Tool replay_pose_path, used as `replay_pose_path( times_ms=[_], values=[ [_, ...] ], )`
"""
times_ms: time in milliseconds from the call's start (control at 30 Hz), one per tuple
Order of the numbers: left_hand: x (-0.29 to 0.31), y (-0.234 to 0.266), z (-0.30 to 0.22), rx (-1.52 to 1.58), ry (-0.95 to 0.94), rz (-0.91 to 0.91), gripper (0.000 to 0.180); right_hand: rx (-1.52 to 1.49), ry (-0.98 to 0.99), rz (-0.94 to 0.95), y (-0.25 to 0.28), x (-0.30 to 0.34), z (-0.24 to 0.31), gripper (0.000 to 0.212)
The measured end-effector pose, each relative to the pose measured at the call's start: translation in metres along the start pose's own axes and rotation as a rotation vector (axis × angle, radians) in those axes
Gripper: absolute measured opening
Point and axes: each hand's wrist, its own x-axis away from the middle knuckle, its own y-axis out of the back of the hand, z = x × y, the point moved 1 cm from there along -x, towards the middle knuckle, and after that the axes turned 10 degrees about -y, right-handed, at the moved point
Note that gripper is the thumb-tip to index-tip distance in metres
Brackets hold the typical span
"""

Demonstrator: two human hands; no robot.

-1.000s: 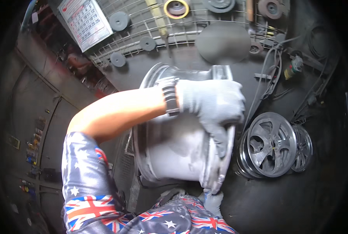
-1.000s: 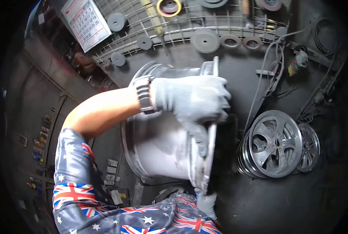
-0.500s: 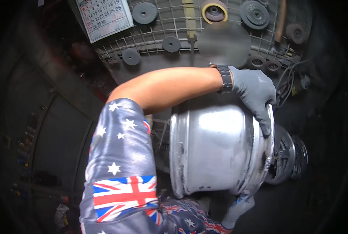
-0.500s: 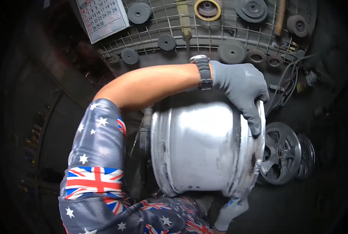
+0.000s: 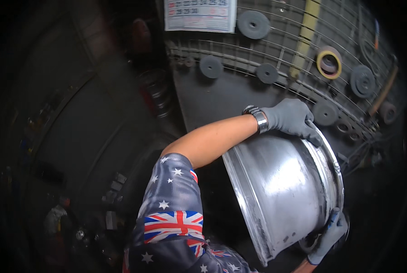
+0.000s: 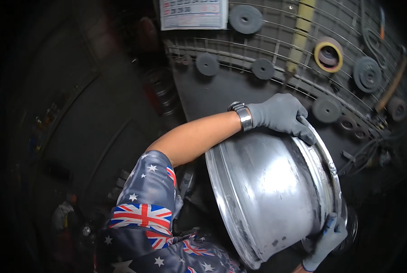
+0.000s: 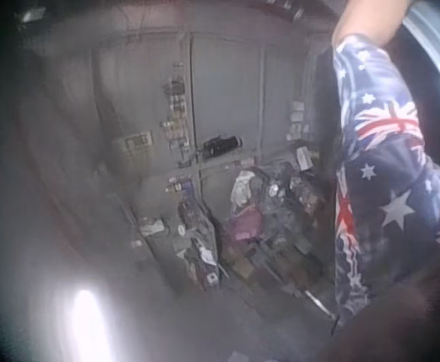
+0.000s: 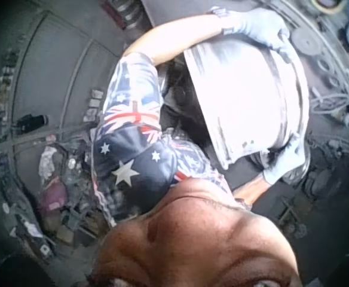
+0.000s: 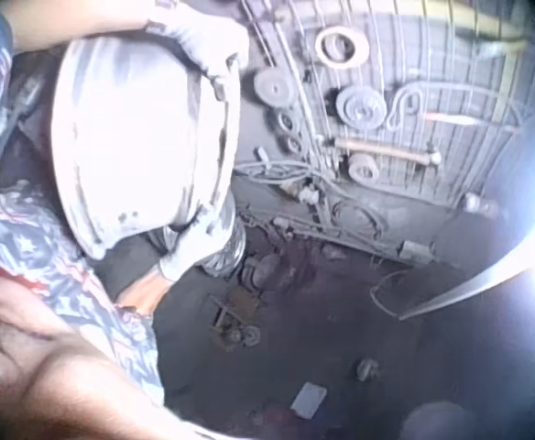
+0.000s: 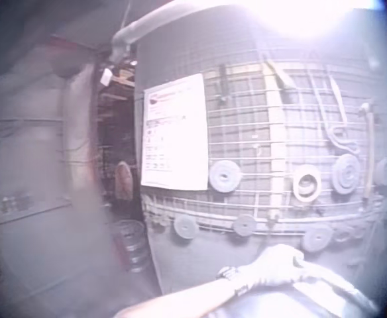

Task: The person picks up a car wheel and uses an angle grinder with a polishing pad to smooth and polish the wheel's surface. They rotate the wheel to access different areas and later switch to a different polishing pad to continue the work.

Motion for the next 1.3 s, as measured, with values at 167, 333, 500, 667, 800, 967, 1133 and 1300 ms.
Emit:
replay_pose_path(
  times_ms=[167,333,500,667,800,967,1133,1300],
  values=[
    [0.074,0.023,0.009,0.118,0.205,-0.130,0.057,0.053,0.089,0.120,-0.013,-0.052,0.031,0.048],
    [0.139,0.008,0.009,0.433,0.385,-0.316,0.062,0.038,0.241,0.227,-0.041,-0.068,0.078,0.044],
    [0.163,-0.011,0.018,0.348,0.496,-0.375,0.073,0.034,0.188,0.295,-0.055,-0.078,0.081,0.040],
    [0.161,-0.009,0.010,0.345,0.535,-0.351,0.072,0.040,0.159,0.309,-0.045,-0.082,0.066,0.040],
    [0.157,0.002,0.003,0.278,0.383,-0.440,0.066,0.015,0.183,0.235,-0.034,-0.067,0.073,0.045],
    [0.145,0.013,0.001,0.260,0.203,-0.585,0.058,0.064,0.221,0.147,-0.031,-0.057,0.102,0.036],
    [0.163,-0.003,0.014,0.041,0.054,-0.650,0.044,0.044,0.186,0.244,-0.048,-0.056,0.108,0.023],
    [0.188,-0.034,0.010,0.111,-0.025,-0.628,0.046,0.139,0.243,0.286,-0.064,-0.044,0.063,0.030]
  ],
)
